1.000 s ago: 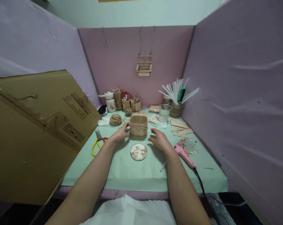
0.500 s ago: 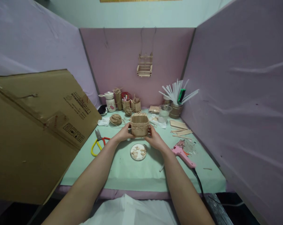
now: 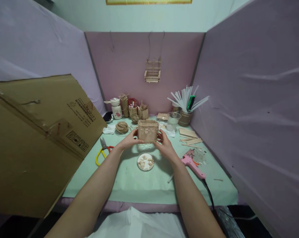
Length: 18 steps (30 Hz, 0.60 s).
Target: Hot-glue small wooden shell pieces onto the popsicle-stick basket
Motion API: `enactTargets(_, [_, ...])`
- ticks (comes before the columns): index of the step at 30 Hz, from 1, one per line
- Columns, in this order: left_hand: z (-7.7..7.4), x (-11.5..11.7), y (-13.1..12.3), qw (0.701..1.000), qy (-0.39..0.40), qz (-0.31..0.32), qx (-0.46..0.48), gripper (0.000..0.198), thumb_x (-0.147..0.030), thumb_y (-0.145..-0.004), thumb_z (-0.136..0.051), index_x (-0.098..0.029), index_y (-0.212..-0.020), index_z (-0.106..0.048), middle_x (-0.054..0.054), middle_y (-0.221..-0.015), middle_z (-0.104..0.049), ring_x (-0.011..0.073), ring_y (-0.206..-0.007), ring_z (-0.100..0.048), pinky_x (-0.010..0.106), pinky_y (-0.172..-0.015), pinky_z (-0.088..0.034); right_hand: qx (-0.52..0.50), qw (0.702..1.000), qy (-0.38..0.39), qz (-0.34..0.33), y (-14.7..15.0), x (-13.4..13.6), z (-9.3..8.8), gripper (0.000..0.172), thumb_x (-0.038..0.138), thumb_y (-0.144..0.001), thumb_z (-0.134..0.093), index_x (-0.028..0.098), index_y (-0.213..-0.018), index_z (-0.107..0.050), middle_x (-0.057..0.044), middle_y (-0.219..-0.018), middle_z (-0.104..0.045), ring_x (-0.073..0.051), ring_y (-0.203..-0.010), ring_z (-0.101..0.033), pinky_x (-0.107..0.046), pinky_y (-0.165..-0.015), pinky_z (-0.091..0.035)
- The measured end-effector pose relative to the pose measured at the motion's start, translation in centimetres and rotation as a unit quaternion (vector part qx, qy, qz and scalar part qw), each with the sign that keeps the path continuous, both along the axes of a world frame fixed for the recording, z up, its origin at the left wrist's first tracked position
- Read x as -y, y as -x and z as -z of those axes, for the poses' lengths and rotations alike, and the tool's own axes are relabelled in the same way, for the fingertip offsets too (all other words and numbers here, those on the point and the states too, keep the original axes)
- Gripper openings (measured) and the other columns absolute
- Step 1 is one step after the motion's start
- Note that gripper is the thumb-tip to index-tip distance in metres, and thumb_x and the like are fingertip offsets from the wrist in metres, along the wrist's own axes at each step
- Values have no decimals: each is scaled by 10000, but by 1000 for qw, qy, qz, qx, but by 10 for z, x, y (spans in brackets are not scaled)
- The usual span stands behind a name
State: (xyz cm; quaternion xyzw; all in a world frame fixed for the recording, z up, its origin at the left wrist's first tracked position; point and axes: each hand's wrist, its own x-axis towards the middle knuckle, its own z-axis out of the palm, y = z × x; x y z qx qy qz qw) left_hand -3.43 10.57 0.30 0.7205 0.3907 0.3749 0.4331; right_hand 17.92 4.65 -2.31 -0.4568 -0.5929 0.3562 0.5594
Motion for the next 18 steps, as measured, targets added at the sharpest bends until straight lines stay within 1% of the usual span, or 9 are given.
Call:
enactTargets(5, [7,0,-4,999,20,3,50,993,-303,-482,-868,-148,-1328,-372,196,-1382,-436,303,-1271,-434,444,-1051,-364,-3,1000,-19,-12,3,1,0,800,331,-717,-679,244,-1417,-302,-146,-1385,-472,-240,-1193,-543,-468,-1041,-408])
enactTargets(8, [13,2,-11,996,17,22,85,1122,-298,-459,-880,-174,-1392,-268,194,-1400,-416,305,-1282,-431,455,-1066,-351,11,1000,-22,-4,2,0,2,830,336,-722,-679,238,-1436,-266,-150,-1389,-459,-241,-1222,-518,-469,-1053,-394])
enactTargets(10, [16,4,-17,996,4,20,85,1180,-290,-430,-891,-172,-1404,-235,192,-1409,-399,309,-1287,-423,451,-1068,-351,17,1000,-25,4,2,-1,3,849,348,-728,-669,238,-1450,-235,-152,-1398,-450,-240,-1253,-491,-469,-1065,-377])
enactTargets(13, [21,7,-23,998,-26,-13,64,1132,-296,-423,-890,-153,-1367,-282,184,-1392,-410,309,-1273,-429,432,-1057,-362,28,999,-13,14,1,-2,5,873,346,-724,-655,228,-1459,-200,-161,-1425,-427,-248,-1301,-445,-481,-1080,-346])
enactTargets(16, [25,7,-26,996,-60,-51,40,1070,-312,-437,-881,-147,-1329,-314,175,-1341,-453,300,-1244,-451,420,-1038,-372,65,997,22,33,1,-1,6,896,340,-706,-652,198,-1460,-189,-183,-1448,-402,-268,-1340,-396,-496,-1086,-328])
enactTargets(18, [27,8,-27,995,-70,-69,28,1067,-316,-425,-882,-155,-1315,-316,168,-1315,-472,297,-1229,-460,419,-1027,-377,91,993,46,55,0,0,6,896,344,-700,-646,168,-1457,-199,-204,-1444,-401,-281,-1339,-394,-492,-1075,-343])
